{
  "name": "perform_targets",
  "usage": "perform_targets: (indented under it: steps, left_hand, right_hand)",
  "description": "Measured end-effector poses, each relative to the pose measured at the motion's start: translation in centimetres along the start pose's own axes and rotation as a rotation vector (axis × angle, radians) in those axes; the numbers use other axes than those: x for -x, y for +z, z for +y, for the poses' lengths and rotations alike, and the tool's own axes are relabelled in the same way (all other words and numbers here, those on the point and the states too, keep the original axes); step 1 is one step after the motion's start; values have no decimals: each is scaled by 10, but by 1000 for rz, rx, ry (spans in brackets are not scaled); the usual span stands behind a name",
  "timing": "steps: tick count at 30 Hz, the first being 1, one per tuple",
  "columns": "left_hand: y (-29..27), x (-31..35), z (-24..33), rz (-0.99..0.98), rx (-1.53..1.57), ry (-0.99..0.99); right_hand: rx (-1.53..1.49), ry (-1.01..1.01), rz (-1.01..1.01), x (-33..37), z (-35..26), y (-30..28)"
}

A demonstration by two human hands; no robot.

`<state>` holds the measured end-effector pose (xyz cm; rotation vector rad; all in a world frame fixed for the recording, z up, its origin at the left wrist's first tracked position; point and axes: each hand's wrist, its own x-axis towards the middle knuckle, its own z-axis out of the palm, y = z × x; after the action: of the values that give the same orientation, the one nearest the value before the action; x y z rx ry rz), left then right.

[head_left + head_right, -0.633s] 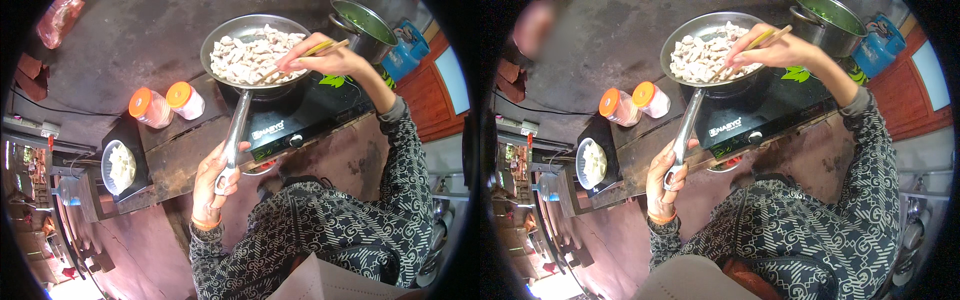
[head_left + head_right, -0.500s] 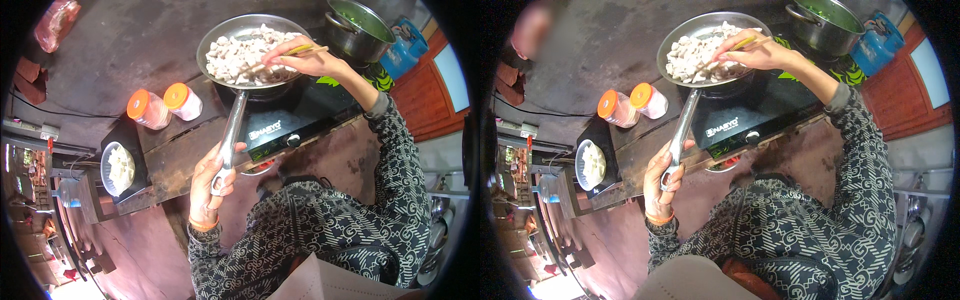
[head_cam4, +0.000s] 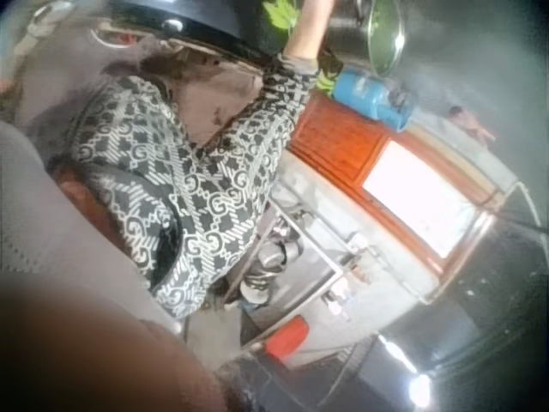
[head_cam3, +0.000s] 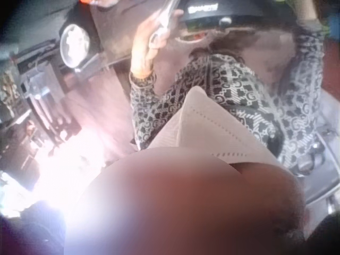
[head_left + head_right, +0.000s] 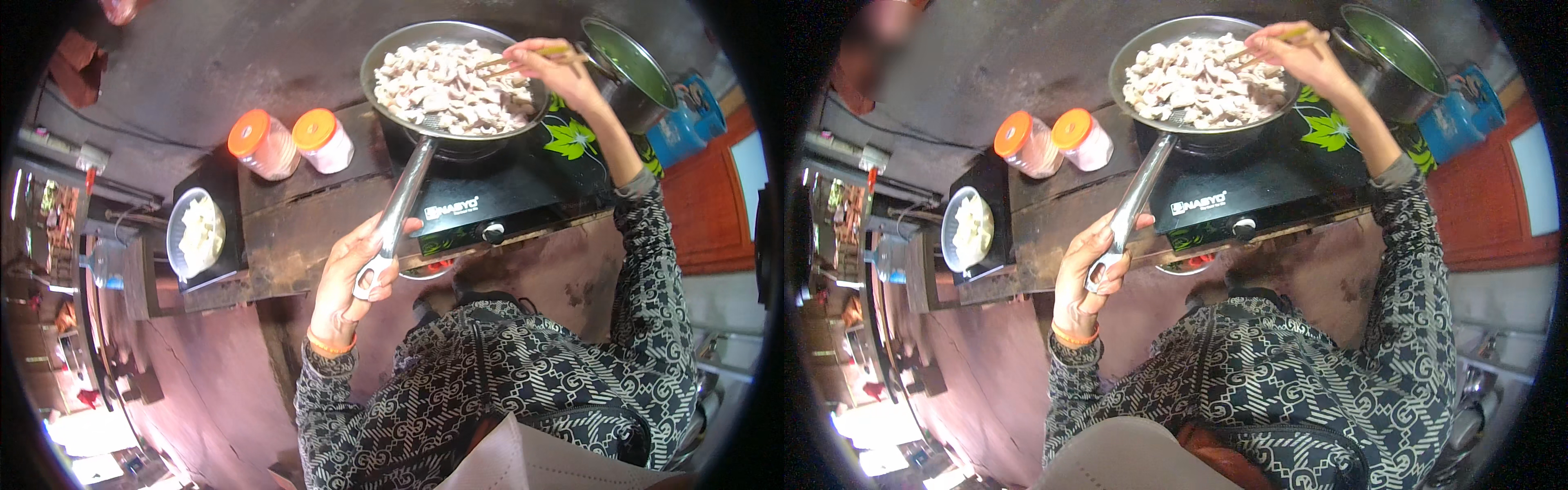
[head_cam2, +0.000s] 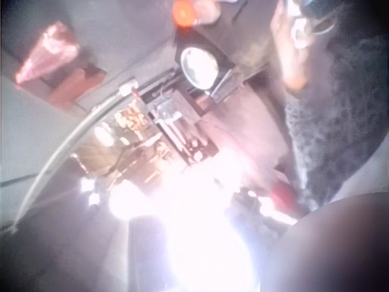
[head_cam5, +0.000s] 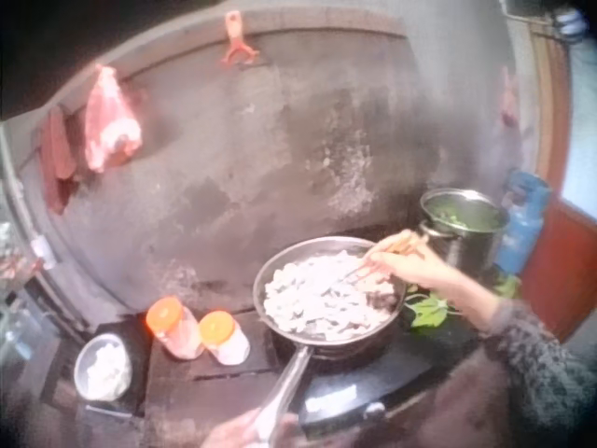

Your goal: The person stirs chopped green vegetables in a pot on a portable stove, then stirs diced meat in a pan on the same stove. Finally, the person retrieves a pot and fills it with water from a large dispenser.

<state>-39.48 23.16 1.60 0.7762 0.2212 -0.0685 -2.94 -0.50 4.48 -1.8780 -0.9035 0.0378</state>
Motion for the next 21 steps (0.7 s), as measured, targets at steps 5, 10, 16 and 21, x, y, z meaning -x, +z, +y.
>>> perform_targets:
  steps: [5, 10, 16, 21]
  left_hand:
    - [-1, -1, 1, 2, 23, 0]
    - [-5, -2, 0, 13, 48, -9]
    - [-20, 6, 0, -93, 178, -28]
    - [-33, 1, -13, -133, 189, 9]
  right_hand:
    - [33, -210, -144, 13, -25, 42]
    - [-89, -88, -223, 31, -75, -9]
    - [-138, 32, -328, 42, -41, 2]
    - [-12, 71, -100, 27, -33, -21]
